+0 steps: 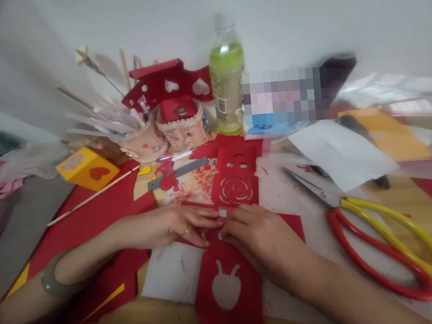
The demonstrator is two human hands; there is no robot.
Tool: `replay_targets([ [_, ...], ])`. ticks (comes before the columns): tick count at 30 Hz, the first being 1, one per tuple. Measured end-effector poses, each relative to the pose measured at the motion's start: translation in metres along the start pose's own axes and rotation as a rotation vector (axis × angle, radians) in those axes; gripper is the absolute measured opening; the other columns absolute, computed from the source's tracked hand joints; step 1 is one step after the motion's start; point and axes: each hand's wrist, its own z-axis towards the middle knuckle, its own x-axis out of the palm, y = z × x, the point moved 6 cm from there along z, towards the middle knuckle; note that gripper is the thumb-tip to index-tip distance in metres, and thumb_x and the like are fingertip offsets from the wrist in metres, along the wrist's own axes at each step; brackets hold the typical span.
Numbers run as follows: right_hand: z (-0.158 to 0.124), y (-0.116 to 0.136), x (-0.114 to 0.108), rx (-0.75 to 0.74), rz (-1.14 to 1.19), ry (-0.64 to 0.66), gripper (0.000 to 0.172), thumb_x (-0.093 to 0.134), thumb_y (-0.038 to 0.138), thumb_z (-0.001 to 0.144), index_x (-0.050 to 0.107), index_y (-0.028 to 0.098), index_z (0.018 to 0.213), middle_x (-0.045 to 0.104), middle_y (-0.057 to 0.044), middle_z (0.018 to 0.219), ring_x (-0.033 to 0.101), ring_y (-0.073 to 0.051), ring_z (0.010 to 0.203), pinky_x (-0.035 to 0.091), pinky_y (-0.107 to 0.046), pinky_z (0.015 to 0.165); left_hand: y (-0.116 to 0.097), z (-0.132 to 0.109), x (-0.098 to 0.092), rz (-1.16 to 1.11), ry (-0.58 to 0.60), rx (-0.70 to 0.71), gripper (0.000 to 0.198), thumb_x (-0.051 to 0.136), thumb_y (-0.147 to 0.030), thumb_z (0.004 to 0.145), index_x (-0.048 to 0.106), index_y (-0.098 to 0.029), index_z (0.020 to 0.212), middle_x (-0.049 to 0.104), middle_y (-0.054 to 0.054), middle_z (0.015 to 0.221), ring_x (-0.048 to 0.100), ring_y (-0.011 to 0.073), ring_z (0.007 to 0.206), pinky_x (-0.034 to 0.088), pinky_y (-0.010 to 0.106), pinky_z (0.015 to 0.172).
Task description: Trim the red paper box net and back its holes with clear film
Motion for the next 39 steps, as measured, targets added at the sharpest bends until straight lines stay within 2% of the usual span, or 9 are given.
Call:
replay_targets([
  [4, 0.001, -0.001, 0.007, 0.090, 0.077, 0.019, 0.020, 0.040, 0.013, 0.090, 0.060, 0.017, 0.087, 0.061, -0.005, 0.083, 0.056, -0.015, 0.074, 0.046, -0.028, 0.065, 0.005, 0.002, -0.001, -0.080, 0.033, -0.039, 0.042, 0.041, 0.006, 0.080, 0.069, -0.020, 0.097, 0.057, 0.001, 0.128, 0.043, 0.0108, 0.127, 0.038, 0.029, 0.104],
  [9, 0.003, 0.001, 0.012, 0.180, 0.129, 0.039, 0.014, 0.046, 0.013, 0.087, 0.059, 0.019, 0.085, 0.062, -0.003, 0.085, 0.059, -0.016, 0.075, 0.048, -0.028, 0.065, 0.009, 0.001, -0.002, -0.106, -0.001, -0.051, 0.047, 0.039, 0.010, 0.074, 0.070, -0.019, 0.097, 0.058, 0.001, 0.127, 0.044, 0.0102, 0.126, 0.038, 0.026, 0.104],
  [16, 0.007, -0.002, 0.011, 0.187, 0.135, 0.031, 0.013, 0.051, 0.011, 0.083, 0.060, 0.020, 0.082, 0.063, -0.001, 0.081, 0.059, -0.015, 0.072, 0.046, -0.026, 0.062, 0.010, 0.003, -0.003, -0.120, -0.026, -0.085, 0.048, 0.038, 0.014, 0.069, 0.071, -0.015, 0.090, 0.062, 0.003, 0.121, 0.047, 0.0101, 0.123, 0.039, 0.023, 0.102],
  [24, 0.008, -0.001, 0.008, 0.172, 0.154, -0.025, 0.016, 0.051, 0.012, 0.083, 0.064, 0.021, 0.083, 0.065, 0.000, 0.079, 0.061, -0.013, 0.070, 0.047, -0.023, 0.061, 0.010, 0.003, -0.003, -0.128, -0.037, -0.087, 0.043, 0.041, 0.013, 0.072, 0.071, -0.013, 0.089, 0.063, 0.006, 0.119, 0.050, 0.0116, 0.121, 0.040, 0.023, 0.101],
  [28, 0.010, -0.003, 0.009, 0.166, 0.126, -0.008, 0.016, 0.052, 0.012, 0.082, 0.065, 0.020, 0.079, 0.064, 0.000, 0.072, 0.060, -0.013, 0.064, 0.046, -0.023, 0.057, 0.015, 0.002, -0.001, -0.173, -0.046, -0.108, 0.049, 0.038, 0.014, 0.069, 0.071, -0.017, 0.088, 0.062, 0.001, 0.121, 0.049, 0.0112, 0.121, 0.040, 0.026, 0.101],
  [32, 0.010, -0.006, 0.011, 0.169, 0.141, 0.010, 0.011, 0.057, 0.013, 0.079, 0.065, 0.020, 0.079, 0.064, 0.001, 0.071, 0.060, -0.012, 0.061, 0.046, -0.021, 0.055, 0.019, 0.003, 0.001, -0.231, -0.048, -0.096, 0.050, 0.038, 0.016, 0.064, 0.072, -0.014, 0.086, 0.062, 0.005, 0.120, 0.050, 0.0136, 0.121, 0.040, 0.024, 0.101],
  [39, 0.010, -0.007, 0.010, 0.172, 0.184, 0.015, 0.014, 0.053, 0.014, 0.083, 0.064, 0.020, 0.078, 0.064, 0.001, 0.072, 0.059, -0.011, 0.061, 0.045, -0.021, 0.055, 0.018, 0.002, 0.001, -0.228, -0.044, -0.103, 0.047, 0.039, 0.014, 0.068, 0.071, -0.015, 0.087, 0.062, 0.006, 0.121, 0.049, 0.0132, 0.122, 0.039, 0.025, 0.102],
])
